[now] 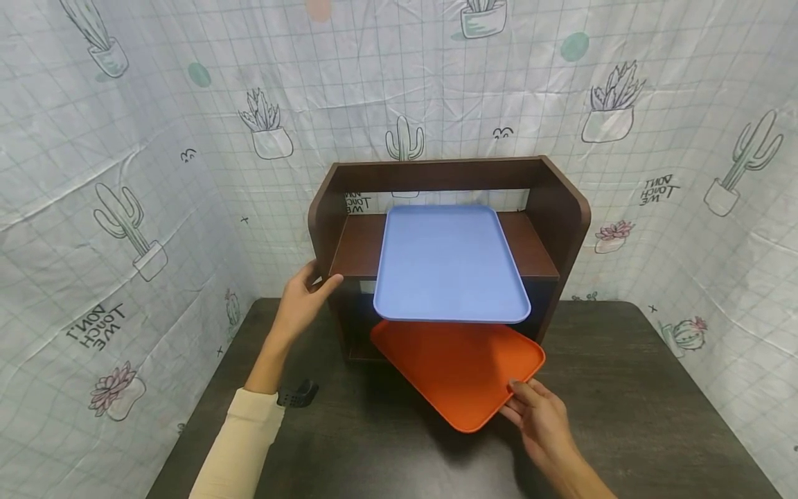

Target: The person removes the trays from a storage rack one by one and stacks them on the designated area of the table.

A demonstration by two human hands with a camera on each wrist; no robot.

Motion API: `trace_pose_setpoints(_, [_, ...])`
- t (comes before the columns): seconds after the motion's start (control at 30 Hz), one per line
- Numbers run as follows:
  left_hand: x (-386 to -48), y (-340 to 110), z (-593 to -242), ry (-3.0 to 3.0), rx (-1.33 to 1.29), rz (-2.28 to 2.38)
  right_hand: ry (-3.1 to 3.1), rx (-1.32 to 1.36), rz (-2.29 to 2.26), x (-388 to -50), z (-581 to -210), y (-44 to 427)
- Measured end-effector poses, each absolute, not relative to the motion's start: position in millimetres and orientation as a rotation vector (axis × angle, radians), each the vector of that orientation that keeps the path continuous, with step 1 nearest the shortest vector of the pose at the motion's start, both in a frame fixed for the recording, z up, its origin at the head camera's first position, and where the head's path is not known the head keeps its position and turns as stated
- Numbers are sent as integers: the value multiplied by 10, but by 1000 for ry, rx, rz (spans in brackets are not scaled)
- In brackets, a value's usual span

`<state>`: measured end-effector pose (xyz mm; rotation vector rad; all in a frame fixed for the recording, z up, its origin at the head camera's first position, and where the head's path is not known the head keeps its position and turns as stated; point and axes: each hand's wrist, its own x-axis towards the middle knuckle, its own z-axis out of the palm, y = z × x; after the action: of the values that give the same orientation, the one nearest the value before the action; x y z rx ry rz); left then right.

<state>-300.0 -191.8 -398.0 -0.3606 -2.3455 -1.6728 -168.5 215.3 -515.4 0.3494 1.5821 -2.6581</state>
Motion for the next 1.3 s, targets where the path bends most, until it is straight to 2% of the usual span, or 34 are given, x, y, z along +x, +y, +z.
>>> trace_pose_setpoints(0.4, [-2977, -1906, -3969, -2340, -356, -1676, 1595, 411, -2620, -1664, -5057, 2284])
trace_pose_setpoints(0.77, [-2977, -1918, -3970, -2367, -343, -1674, 1632, 570, -2505, -1670, -5002, 2421])
trace_pose_setpoints(1.3, [-2967, -1924, -3978, -2389, -328, -1655, 1765, 486, -2458, -1644, -4921, 2626])
